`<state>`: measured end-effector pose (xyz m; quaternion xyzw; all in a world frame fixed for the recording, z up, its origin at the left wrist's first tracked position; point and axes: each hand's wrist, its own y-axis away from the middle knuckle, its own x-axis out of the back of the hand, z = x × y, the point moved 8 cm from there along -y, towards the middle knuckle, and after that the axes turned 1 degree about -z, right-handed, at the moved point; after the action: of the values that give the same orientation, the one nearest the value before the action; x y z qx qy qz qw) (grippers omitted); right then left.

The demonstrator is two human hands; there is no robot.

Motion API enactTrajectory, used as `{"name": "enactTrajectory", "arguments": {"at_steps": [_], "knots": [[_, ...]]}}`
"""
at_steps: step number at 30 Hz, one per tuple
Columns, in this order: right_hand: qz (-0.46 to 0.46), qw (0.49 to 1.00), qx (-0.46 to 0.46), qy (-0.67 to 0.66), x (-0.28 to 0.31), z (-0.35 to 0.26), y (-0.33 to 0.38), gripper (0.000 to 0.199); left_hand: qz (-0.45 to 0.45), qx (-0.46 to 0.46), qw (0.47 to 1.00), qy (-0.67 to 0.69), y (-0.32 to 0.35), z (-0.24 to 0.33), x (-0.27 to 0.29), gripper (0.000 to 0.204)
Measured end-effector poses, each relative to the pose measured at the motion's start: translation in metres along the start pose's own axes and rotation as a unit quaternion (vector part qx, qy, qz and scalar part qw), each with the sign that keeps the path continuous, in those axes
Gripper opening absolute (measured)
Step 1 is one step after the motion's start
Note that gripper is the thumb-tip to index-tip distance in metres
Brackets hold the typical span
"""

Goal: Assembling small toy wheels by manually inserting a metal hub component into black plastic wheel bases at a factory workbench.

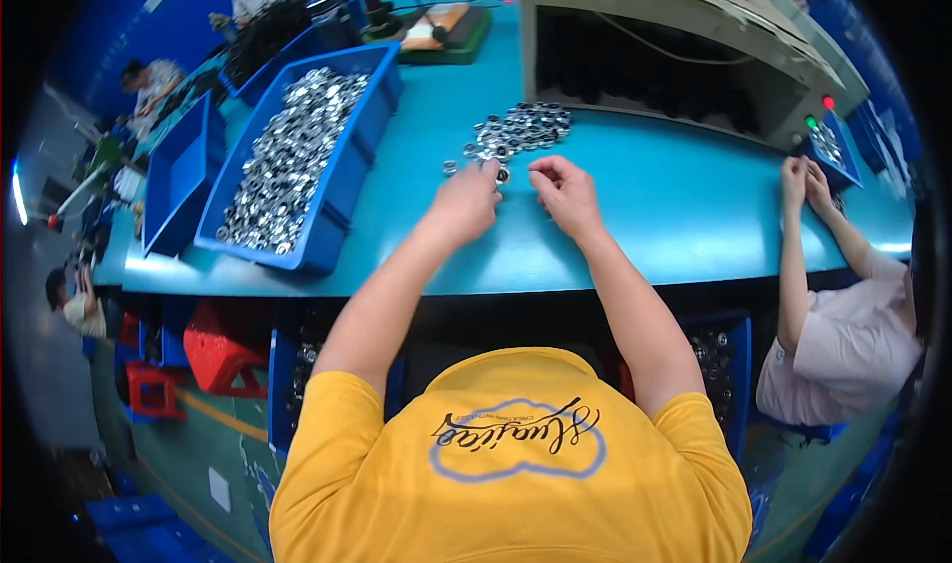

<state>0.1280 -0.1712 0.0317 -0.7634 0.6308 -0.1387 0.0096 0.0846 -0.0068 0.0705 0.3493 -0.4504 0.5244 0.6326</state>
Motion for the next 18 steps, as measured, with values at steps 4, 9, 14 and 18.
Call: {"name": "enactTrajectory", "arguments": {"at_steps": [4,9,14,18], "knots": [[-0.021,0.993,-0.006,0.119,0.023,-0.003,-0.009,0.018,0.014,0.006,0.997,-0.078,-0.024,0.026,-0.028,0.052],[-0.029,0.967,0.059,0.247,0.043,-0.003,-0.025,0.019,0.064,0.006,0.996,-0.057,-0.046,0.028,-0.031,0.061],[0.042,0.962,0.061,0.264,0.068,0.009,-0.063,0.017,0.122,0.014,0.992,-0.037,-0.039,0.027,-0.026,0.063],[0.151,0.944,0.033,0.291,0.101,0.024,-0.099,0.020,0.129,0.009,0.991,-0.041,-0.034,0.024,-0.028,0.064]]}}
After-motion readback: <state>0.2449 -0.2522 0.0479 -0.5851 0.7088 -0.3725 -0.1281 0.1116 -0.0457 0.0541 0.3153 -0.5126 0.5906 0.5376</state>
